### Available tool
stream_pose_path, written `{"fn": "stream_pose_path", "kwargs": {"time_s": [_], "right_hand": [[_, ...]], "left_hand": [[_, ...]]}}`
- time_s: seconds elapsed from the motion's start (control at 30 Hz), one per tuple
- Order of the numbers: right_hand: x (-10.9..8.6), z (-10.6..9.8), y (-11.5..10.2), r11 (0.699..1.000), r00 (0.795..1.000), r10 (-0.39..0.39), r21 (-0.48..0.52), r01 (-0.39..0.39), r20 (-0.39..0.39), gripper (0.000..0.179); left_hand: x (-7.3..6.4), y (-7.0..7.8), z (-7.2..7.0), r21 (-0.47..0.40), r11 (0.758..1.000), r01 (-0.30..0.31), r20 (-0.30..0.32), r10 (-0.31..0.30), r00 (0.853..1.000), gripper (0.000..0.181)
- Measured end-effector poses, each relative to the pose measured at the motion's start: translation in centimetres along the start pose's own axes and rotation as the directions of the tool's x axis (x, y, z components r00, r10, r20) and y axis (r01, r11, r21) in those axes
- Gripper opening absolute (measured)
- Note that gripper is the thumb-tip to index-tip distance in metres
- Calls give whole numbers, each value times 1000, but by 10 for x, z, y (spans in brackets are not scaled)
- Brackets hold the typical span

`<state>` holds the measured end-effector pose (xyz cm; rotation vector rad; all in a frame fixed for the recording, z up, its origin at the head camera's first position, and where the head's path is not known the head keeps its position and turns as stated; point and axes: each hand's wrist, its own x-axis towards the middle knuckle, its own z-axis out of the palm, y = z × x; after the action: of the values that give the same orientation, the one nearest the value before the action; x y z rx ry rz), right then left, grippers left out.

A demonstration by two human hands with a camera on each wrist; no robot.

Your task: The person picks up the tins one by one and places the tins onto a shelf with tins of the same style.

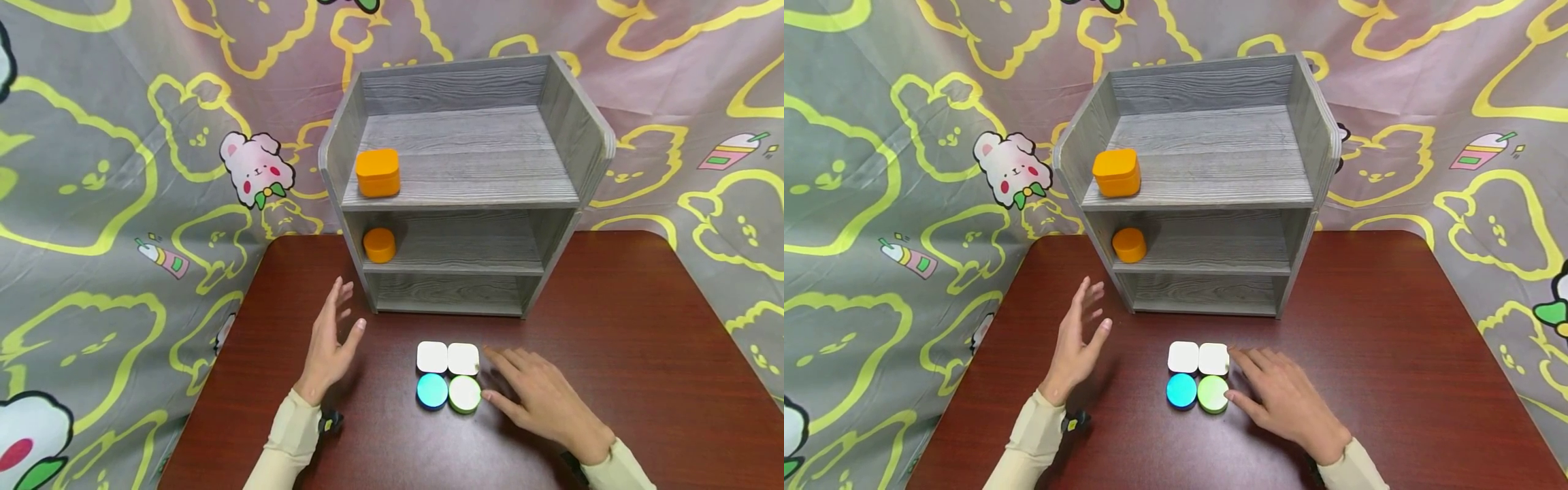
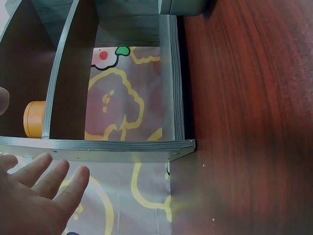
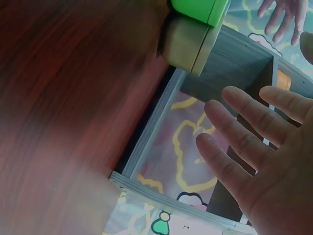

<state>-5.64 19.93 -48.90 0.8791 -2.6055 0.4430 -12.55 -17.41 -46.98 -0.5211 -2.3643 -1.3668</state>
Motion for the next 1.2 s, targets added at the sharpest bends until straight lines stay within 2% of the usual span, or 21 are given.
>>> {"fn": "stream_pose_path", "kwargs": {"time_s": [0.27, 0.7, 1.0, 1.2], "right_hand": [[2, 5, -3, 1000, 1000, -21, 13, 21, -12, 60], [1, 11, -7, 1000, 1000, -26, 16, 26, -8, 59], [0, 12, -10, 999, 1000, -24, 29, 24, -4, 55], [-1, 14, -12, 999, 1000, -22, 35, 22, 9, 55]], "left_hand": [[8, -1, -4, -3, 1000, -20, -33, 20, 999, 83], [19, 2, -7, -6, 999, -41, -44, 41, 998, 81], [30, 8, -3, -67, 995, -78, -120, 70, 990, 76], [35, 11, 0, -94, 993, -72, -155, 56, 986, 75]]}}
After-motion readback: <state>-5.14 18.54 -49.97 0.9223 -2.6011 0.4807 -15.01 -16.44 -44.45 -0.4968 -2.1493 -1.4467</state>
